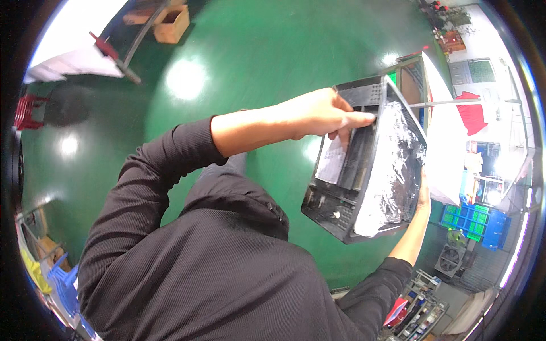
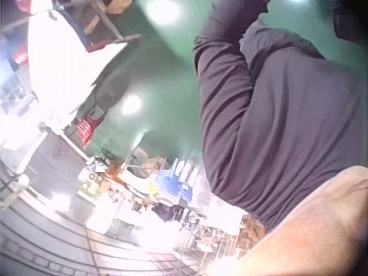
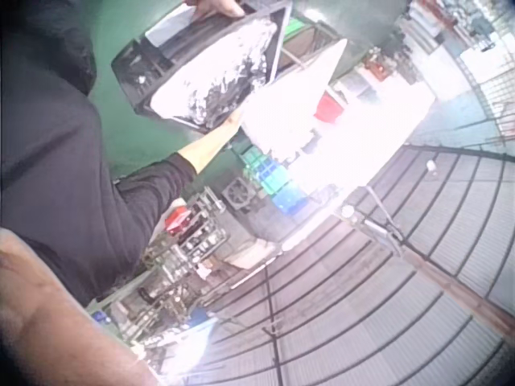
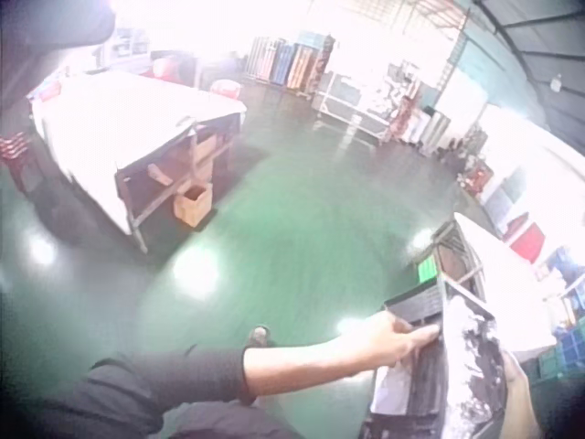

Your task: The person opens a clear plastic container with a red lid, places it on a table, and secures the lid. They then walk to a shelf, place the container on it, and later retrieve a black tray wrapped in plastic, placing it on the same shelf.

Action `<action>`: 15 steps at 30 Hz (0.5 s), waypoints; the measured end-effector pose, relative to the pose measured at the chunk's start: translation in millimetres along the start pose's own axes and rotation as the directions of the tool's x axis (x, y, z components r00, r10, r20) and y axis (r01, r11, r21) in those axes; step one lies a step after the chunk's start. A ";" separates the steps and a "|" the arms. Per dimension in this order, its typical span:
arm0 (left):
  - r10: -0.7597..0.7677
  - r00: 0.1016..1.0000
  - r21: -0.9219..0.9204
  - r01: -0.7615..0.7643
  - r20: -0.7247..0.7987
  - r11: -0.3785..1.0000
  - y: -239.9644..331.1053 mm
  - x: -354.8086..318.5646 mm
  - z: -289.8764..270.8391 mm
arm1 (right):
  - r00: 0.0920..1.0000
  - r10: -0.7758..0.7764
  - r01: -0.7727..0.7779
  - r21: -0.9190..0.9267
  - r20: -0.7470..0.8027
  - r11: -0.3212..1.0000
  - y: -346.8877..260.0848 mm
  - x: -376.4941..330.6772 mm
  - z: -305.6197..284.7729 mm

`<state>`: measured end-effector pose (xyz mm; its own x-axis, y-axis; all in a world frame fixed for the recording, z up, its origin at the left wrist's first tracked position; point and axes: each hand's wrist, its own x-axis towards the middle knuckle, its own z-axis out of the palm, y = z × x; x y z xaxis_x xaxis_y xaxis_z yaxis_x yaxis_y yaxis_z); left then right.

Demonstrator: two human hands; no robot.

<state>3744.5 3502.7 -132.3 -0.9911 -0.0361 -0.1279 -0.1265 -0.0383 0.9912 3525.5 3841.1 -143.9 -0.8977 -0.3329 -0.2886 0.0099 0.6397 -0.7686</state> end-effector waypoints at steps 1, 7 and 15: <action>-0.053 0.999 0.044 0.053 0.003 0.998 20.0 36.3 -24.6 | 1.000 0.000 0.000 -0.003 -0.018 1.000 -20.6 43.7 3.0; -0.084 0.994 0.080 0.079 0.074 0.994 56.6 242.5 -102.9 | 0.958 0.166 -0.150 0.086 -0.234 0.985 -86.6 187.1 -6.1; -0.305 0.937 -0.222 0.266 -0.169 0.938 23.6 540.9 -243.5 | 0.906 0.380 -0.291 0.375 -0.188 0.880 -134.2 426.2 9.9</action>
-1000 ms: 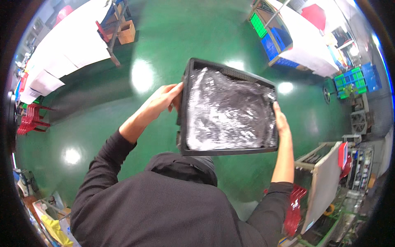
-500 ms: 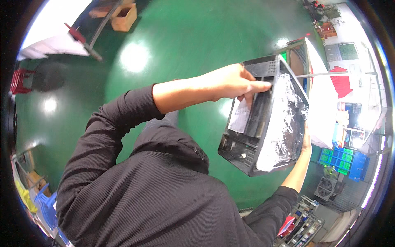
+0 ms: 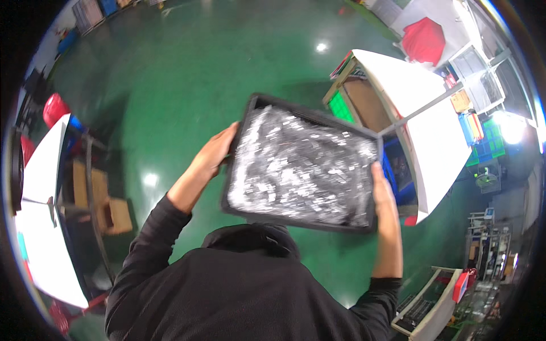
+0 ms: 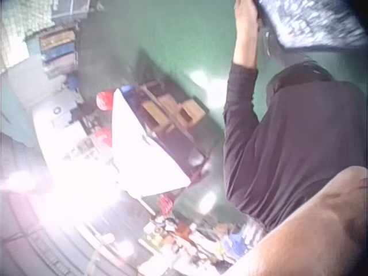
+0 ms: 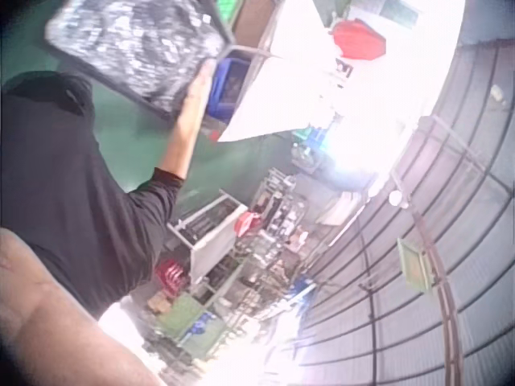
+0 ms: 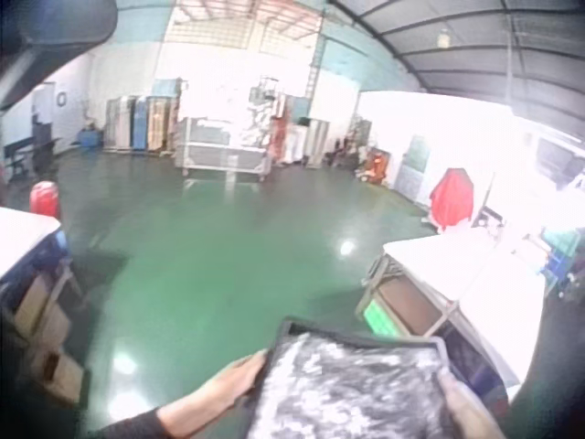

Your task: The person opens a clear plastic container with a red lid, places it on a table, and secures the lid. They then walk to a shelf, place the container on it, and later retrieve a black tray wrapped in plastic, placing it on the same shelf.

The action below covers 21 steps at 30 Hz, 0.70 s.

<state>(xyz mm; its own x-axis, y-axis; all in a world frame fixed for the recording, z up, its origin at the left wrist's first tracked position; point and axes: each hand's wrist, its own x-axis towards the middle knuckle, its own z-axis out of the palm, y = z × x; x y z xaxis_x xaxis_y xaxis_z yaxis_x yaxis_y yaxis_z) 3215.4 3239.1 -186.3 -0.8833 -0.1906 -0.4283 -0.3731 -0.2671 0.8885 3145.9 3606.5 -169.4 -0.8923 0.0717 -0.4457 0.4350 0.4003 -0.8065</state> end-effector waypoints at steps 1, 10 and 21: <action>0.027 1.000 -0.043 -0.027 0.004 0.999 -1.5 44.2 -17.9 | 1.000 0.019 -0.019 0.013 0.014 1.000 -5.0 34.4 15.8; 0.428 0.867 0.864 0.006 -0.255 0.503 39.7 315.6 -148.4 | 0.994 -0.066 0.078 -0.140 0.086 0.987 -110.1 351.2 187.6; -0.075 0.967 0.260 0.140 -0.245 0.955 271.4 792.2 11.0 | 0.992 0.064 -0.068 -0.033 -0.109 0.997 -310.0 719.4 141.0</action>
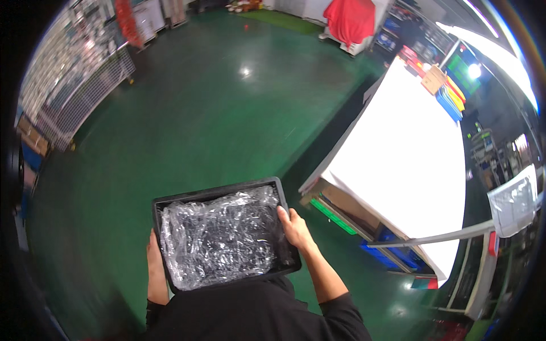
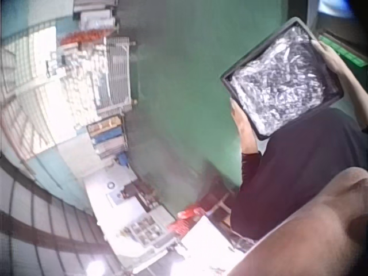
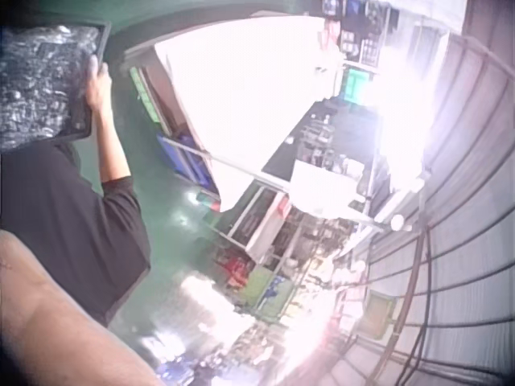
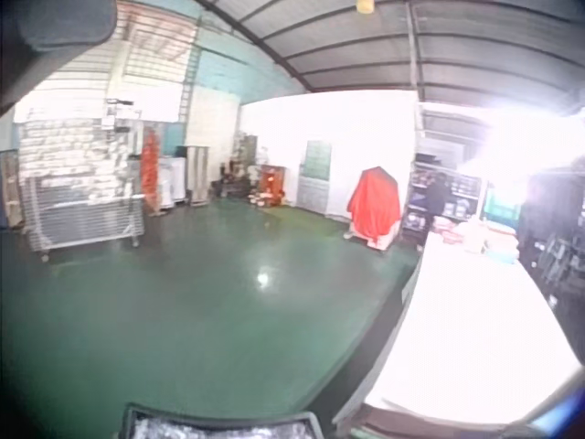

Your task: The person opens a clear plastic container with a red lid, places it on a table, and secures the lid. They then walk to a shelf, place the container on it, and later retrieve a black tray wrapped in plastic, placing it on the same shelf.

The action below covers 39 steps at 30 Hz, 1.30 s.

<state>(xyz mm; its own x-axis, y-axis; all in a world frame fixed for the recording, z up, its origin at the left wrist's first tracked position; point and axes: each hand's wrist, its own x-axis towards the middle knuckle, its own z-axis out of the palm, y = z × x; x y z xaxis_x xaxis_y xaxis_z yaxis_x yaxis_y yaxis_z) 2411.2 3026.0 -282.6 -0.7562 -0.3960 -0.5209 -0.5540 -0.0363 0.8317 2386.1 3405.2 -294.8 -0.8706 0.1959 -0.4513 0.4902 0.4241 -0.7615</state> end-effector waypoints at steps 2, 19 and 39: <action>0.075 0.997 0.011 -0.075 0.024 0.997 21.0 -79.7 -25.9 | 0.999 0.043 -0.042 0.013 -0.033 0.999 -0.4 -82.6 -5.9; 0.544 0.804 0.418 -0.592 0.240 0.689 201.6 149.3 157.8 | 0.936 0.101 -0.118 -0.031 -0.337 0.993 -112.9 130.6 -83.4; 0.326 0.728 0.054 -0.445 0.603 0.894 287.6 160.6 175.6 | 0.847 0.253 -0.275 0.022 -0.467 0.961 -173.7 65.0 -120.0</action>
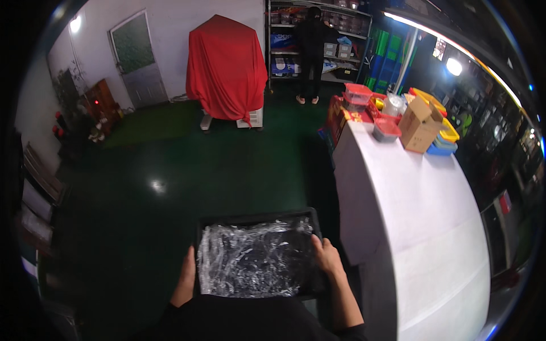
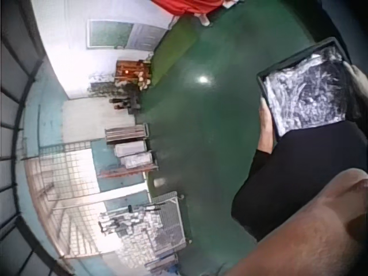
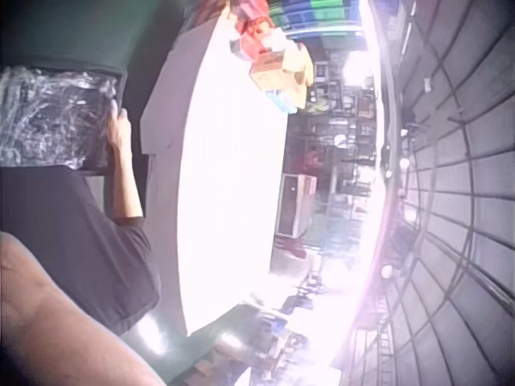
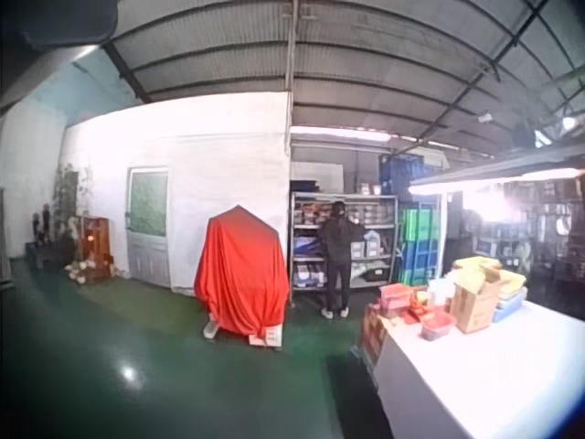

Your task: The person opens a clear plastic container with a red lid, places it on a table, and secures the lid. They then walk to a shelf, place the container on it, and later retrieve a black tray wrapped in plastic, placing it on the same shelf.

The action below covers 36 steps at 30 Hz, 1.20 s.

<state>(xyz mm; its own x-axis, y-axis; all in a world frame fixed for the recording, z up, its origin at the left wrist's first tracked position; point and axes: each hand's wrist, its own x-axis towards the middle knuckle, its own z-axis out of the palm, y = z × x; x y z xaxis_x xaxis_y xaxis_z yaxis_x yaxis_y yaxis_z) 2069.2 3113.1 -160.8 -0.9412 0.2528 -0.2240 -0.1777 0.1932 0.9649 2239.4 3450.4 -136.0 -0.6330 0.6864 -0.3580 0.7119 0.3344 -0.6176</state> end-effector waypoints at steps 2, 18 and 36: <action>-0.097 0.995 -0.105 0.097 0.004 0.990 -17.6 -18.2 7.4 | 0.997 0.021 -0.014 -0.098 0.078 0.995 -9.6 9.9 -2.9; -0.129 0.970 -0.109 0.154 0.207 0.982 -45.0 70.0 7.1 | 0.944 0.143 -0.078 0.222 -0.296 0.972 27.0 -59.7 50.3; 0.039 0.999 -0.531 -0.039 -0.011 0.846 -145.6 50.3 11.1 | 0.936 -0.240 0.269 0.080 -0.259 0.960 24.0 -12.1 40.8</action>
<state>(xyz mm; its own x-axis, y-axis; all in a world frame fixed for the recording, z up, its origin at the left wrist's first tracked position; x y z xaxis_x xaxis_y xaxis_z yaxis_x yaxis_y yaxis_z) 2051.0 3108.1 -314.1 -0.9506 0.2494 -0.1845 -0.2661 -0.3497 0.8983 2251.7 3423.7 -175.1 -0.6843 0.7291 -0.0051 0.4892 0.4539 -0.7448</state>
